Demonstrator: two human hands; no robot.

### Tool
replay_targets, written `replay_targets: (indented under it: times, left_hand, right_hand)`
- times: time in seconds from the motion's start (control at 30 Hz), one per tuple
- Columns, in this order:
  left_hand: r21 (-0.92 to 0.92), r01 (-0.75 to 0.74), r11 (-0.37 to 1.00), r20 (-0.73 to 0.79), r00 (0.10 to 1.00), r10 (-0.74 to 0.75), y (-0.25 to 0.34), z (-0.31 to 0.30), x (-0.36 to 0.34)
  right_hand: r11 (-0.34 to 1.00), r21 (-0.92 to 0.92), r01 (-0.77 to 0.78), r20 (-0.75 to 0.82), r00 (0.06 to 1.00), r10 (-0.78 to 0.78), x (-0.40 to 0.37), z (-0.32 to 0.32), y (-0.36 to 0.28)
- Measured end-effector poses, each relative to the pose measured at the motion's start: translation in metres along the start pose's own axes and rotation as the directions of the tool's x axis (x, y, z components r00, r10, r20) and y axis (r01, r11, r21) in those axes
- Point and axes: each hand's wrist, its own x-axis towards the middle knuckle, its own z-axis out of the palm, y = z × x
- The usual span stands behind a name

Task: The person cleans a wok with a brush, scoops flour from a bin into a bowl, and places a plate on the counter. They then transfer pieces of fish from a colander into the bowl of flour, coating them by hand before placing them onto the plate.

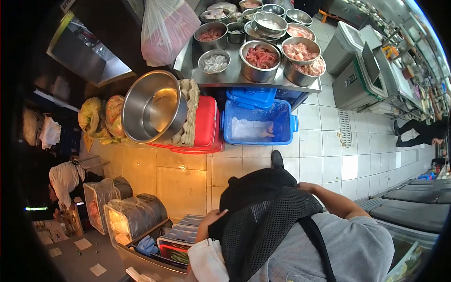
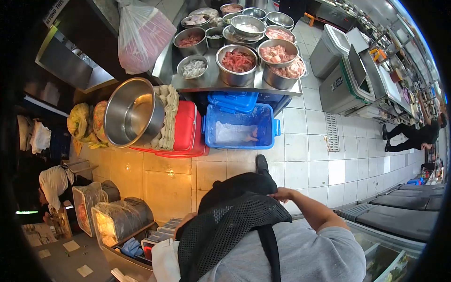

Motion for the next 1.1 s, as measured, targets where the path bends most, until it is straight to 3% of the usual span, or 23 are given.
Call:
replay_targets:
  times: [0.03,0.1,0.23,0.3,0.33,0.37,0.4,0.43,0.47,0.5,0.53,0.57,0.6,0.63,0.67,0.73,0.77,0.8,0.83,0.87,0.97,1.07,1.1]
  left_hand:
    - [0.014,0.001,1.000,0.026,1.000,-0.001,0.000,0.005,0.003]
    - [0.030,0.017,0.999,0.074,0.997,-0.020,-0.003,0.015,-0.004]
    - [0.027,0.062,0.998,0.188,0.980,-0.066,-0.007,0.040,-0.036]
    - [0.023,0.067,0.997,0.236,0.969,-0.071,0.002,0.058,-0.045]
    - [0.026,0.061,0.998,0.243,0.968,-0.065,0.008,0.067,-0.044]
    - [0.027,0.051,0.998,0.245,0.968,-0.056,0.016,0.074,-0.040]
    - [0.031,0.032,0.999,0.219,0.975,-0.038,0.027,0.081,-0.031]
    - [0.032,0.017,0.999,0.150,0.988,-0.022,0.040,0.085,-0.018]
    - [0.044,0.007,0.999,0.054,0.999,-0.009,0.053,0.086,0.001]
    - [0.012,0.003,1.000,-0.078,0.997,-0.002,0.058,0.084,0.023]
    - [0.126,0.048,0.991,-0.223,0.975,-0.019,0.086,0.076,0.043]
    - [0.235,0.105,0.966,-0.359,0.933,-0.014,0.114,0.069,0.063]
    - [0.292,0.015,0.956,-0.525,0.838,0.148,0.107,0.070,0.101]
    - [0.063,-0.188,0.980,-0.573,0.797,0.190,0.095,0.074,0.150]
    - [-0.161,-0.392,0.906,-0.633,0.745,0.210,0.089,0.078,0.191]
    - [-0.491,-0.247,0.836,-0.477,0.879,-0.020,0.113,0.081,0.243]
    - [-0.496,-0.260,0.829,-0.484,0.875,-0.015,0.122,0.080,0.264]
    - [-0.567,-0.163,0.808,-0.348,0.936,-0.055,0.129,0.078,0.283]
    - [-0.624,-0.053,0.779,-0.195,0.977,-0.090,0.133,0.077,0.302]
    - [-0.636,-0.059,0.769,-0.193,0.978,-0.085,0.138,0.075,0.321]
    - [-0.840,-0.051,0.540,-0.178,0.967,-0.185,0.128,0.077,0.379]
    - [-0.890,-0.036,0.454,-0.182,0.942,-0.281,0.139,0.081,0.407]
    - [-0.905,-0.032,0.425,-0.150,0.957,-0.247,0.138,0.081,0.416]
  right_hand:
    - [0.990,0.010,0.142,-0.031,0.989,-0.141,0.008,0.014,0.017]
    - [0.977,0.088,0.196,-0.026,0.981,-0.194,0.004,0.026,0.045]
    - [0.841,0.409,0.354,0.024,0.917,-0.398,-0.109,-0.002,0.024]
    - [0.881,0.248,0.404,-0.017,0.911,-0.413,-0.110,0.000,0.044]
    - [0.930,0.108,0.352,0.025,0.934,-0.357,-0.083,0.002,0.071]
    - [0.930,0.098,0.354,0.044,0.932,-0.359,-0.056,-0.011,0.099]
    - [0.932,-0.084,0.352,0.202,0.922,-0.330,-0.030,-0.027,0.114]
    - [0.893,-0.260,0.368,0.347,0.898,-0.269,-0.010,-0.039,0.121]
    - [0.876,-0.454,0.166,0.316,0.949,-0.016,-0.010,-0.064,0.080]
    - [0.788,-0.594,0.163,0.259,0.966,-0.005,0.006,-0.085,0.057]
    - [0.699,-0.690,0.187,0.131,0.982,-0.133,0.003,-0.108,0.015]
    - [0.648,-0.750,0.134,-0.005,0.978,-0.207,0.054,-0.118,0.025]
    - [0.618,-0.760,0.200,-0.039,0.936,-0.351,0.070,-0.138,-0.005]
    - [0.660,-0.726,0.196,-0.111,0.913,-0.393,0.084,-0.155,-0.037]
    - [0.691,-0.686,0.227,-0.161,0.879,-0.449,0.100,-0.170,-0.066]
    - [0.683,-0.590,0.432,-0.170,0.760,-0.627,0.153,-0.195,-0.108]
    - [0.683,-0.561,0.468,-0.210,0.718,-0.664,0.174,-0.204,-0.131]
    - [0.681,-0.530,0.505,-0.252,0.674,-0.695,0.193,-0.210,-0.155]
    - [0.704,-0.515,0.489,-0.269,0.688,-0.674,0.201,-0.215,-0.179]
    - [0.725,-0.502,0.470,-0.284,0.703,-0.652,0.207,-0.221,-0.201]
    - [0.734,-0.514,0.444,-0.340,0.680,-0.649,0.271,-0.234,-0.215]
    - [0.760,-0.519,0.391,-0.343,0.720,-0.604,0.334,-0.263,-0.205]
    - [0.756,-0.522,0.396,-0.326,0.726,-0.605,0.351,-0.271,-0.200]
